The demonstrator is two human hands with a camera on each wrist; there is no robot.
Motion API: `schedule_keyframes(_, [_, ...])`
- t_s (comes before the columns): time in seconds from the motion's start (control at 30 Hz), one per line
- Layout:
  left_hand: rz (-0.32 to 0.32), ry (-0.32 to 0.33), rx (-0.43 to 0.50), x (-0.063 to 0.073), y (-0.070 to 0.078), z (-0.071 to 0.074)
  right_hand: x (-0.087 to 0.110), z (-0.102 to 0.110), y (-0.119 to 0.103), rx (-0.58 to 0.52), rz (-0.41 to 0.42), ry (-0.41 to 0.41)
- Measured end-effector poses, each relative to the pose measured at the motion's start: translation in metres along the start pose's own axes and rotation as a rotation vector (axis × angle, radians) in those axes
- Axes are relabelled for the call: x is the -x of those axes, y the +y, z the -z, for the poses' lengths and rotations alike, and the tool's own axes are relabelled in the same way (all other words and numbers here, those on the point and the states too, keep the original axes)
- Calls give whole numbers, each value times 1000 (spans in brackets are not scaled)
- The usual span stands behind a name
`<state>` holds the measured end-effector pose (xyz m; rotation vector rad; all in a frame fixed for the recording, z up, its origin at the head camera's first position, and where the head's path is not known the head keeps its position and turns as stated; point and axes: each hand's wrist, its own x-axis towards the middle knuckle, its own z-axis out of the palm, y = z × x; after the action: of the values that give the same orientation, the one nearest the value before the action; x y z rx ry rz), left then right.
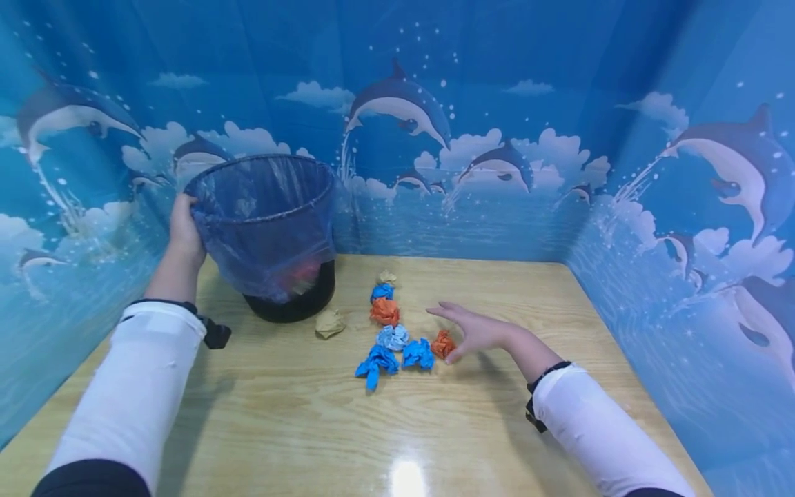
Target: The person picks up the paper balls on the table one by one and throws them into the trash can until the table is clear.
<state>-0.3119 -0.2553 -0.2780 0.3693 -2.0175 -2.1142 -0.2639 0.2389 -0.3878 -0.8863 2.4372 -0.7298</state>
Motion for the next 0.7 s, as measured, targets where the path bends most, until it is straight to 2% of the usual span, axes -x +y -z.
schedule_keyframes(0.27, [-11, 12, -11, 1, 2, 0, 0, -5, -1, 91, -42, -46])
schedule_keyframes(0.5, [-27, 16, 3, -1, 0, 0, -4, -12, 4, 108, -21, -51])
schedule_keyframes(0.7, [-3, 24, -15, -1, -2, 1, -8, -19, 8, 114, -44, -60])
